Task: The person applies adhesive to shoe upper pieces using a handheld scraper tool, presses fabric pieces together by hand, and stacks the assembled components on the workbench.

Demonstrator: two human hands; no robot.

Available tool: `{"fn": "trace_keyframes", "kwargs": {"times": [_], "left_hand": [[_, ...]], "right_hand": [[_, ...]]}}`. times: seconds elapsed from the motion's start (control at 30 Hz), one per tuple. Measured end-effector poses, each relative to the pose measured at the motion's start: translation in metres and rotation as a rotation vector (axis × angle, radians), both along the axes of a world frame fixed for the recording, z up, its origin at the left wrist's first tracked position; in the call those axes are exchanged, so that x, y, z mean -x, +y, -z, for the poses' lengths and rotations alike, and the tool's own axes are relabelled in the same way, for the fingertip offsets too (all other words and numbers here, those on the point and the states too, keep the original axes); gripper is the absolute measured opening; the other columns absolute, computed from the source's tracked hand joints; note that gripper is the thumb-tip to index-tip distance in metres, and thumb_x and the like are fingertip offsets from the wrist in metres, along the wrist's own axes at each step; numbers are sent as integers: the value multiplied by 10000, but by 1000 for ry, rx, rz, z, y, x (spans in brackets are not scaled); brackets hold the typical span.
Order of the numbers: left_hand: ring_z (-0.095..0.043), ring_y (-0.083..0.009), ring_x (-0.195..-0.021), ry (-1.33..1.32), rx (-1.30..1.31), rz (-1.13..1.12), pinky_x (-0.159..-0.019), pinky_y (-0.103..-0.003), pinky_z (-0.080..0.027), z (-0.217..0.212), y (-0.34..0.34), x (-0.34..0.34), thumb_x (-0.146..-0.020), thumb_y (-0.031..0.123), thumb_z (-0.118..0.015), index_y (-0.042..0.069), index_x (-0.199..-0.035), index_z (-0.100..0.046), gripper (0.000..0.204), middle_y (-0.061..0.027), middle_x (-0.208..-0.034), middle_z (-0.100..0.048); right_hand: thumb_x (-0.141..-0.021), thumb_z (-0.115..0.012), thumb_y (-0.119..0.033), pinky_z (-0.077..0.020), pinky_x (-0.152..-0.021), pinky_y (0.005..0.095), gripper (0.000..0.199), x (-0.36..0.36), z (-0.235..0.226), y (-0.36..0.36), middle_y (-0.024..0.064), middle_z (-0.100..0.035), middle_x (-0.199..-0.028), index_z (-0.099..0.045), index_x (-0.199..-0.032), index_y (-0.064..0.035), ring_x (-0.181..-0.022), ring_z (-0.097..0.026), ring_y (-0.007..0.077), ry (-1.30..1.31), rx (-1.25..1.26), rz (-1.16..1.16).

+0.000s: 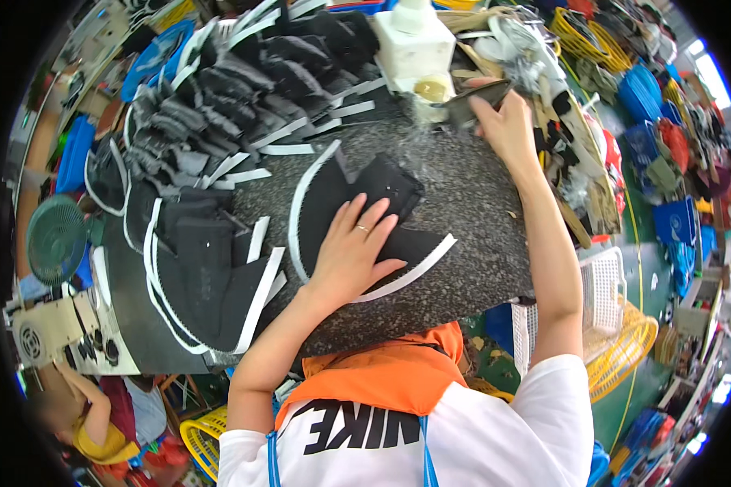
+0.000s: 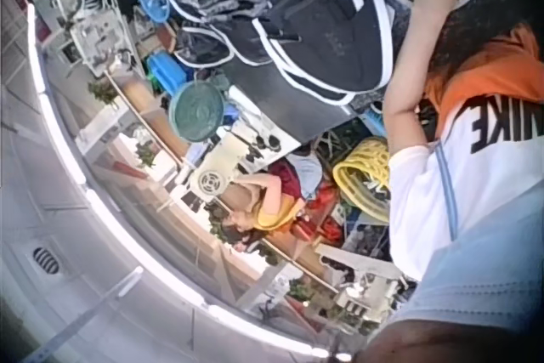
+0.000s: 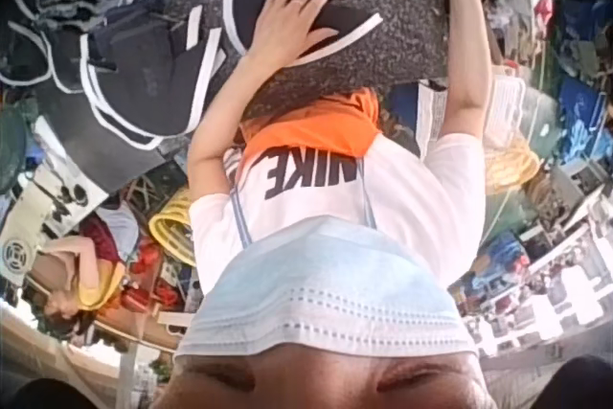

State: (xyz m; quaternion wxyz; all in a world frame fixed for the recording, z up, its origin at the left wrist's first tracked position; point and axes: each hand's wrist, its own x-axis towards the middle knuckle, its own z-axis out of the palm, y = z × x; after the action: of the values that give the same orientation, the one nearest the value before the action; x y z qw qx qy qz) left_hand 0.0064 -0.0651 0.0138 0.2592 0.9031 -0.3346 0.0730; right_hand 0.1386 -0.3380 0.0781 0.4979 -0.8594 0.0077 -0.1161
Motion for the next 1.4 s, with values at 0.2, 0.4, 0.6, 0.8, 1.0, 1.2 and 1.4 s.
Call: {"fn": "trace_keyframes", "kwargs": {"times": [0.2,0.4,0.6,0.8,1.0,1.2,1.4], "left_hand": [[-417,-387,-1304,-41,-23,-20,-1098,-533,-312,1,-12,-5,-772,406,-749,30,-1144,-590,552,-178,-1355,-484],[-438,-377,-1298,-40,-73,-15,-1094,-523,-319,0,-13,-2,-769,402,-756,47,-1144,-593,542,-167,-1350,-498],[-455,-374,-1279,-51,-53,-42,-1088,-514,-328,0,-10,-7,-755,397,-774,43,-1126,-590,544,-176,-1318,-522],[-481,-366,-1218,-71,-36,-41,-1046,-518,-351,3,-4,-3,-738,346,-793,60,-1149,-550,557,-151,-1336,-497],[-495,-355,-1169,-81,-66,-48,-1029,-512,-362,-2,-3,6,-722,344,-799,51,-1154,-545,579,-142,-1330,-496],[-493,-358,-1172,-92,-73,-43,-1029,-525,-358,5,1,9,-724,342,-799,52,-1169,-532,594,-138,-1332,-489],[-479,-377,-1187,-96,-42,-52,-1036,-530,-352,1,4,3,-718,324,-803,49,-1153,-530,583,-153,-1323,-486]], "right_hand": [[-881,-662,-154,-508,-555,243,245,23,25,47,52,-688,-748,-694,-1072,-4,-609,-641,87,210,5,-304],[-873,-657,-125,-531,-611,294,216,15,19,56,102,-692,-760,-701,-1059,-24,-630,-663,175,119,202,-362],[-782,-725,-28,-528,-747,367,182,39,23,-3,111,-707,-887,-741,-962,-49,-832,-680,257,2,160,-756],[-778,-734,-60,-535,-696,322,197,65,-14,-2,96,-718,-816,-738,-974,-42,-727,-682,206,404,22,-464],[-848,-675,-81,-532,-644,313,235,33,29,41,143,-666,-762,-691,-1078,-36,-652,-664,183,-465,442,-417],[-825,-637,-84,-533,-694,377,223,53,20,63,173,-676,-749,-656,-1043,-45,-688,-670,317,-69,121,-339],[-853,-612,-126,-528,-720,386,202,39,-7,31,166,-690,-873,-652,-1040,-62,-781,-671,335,-59,386,-221]]}}
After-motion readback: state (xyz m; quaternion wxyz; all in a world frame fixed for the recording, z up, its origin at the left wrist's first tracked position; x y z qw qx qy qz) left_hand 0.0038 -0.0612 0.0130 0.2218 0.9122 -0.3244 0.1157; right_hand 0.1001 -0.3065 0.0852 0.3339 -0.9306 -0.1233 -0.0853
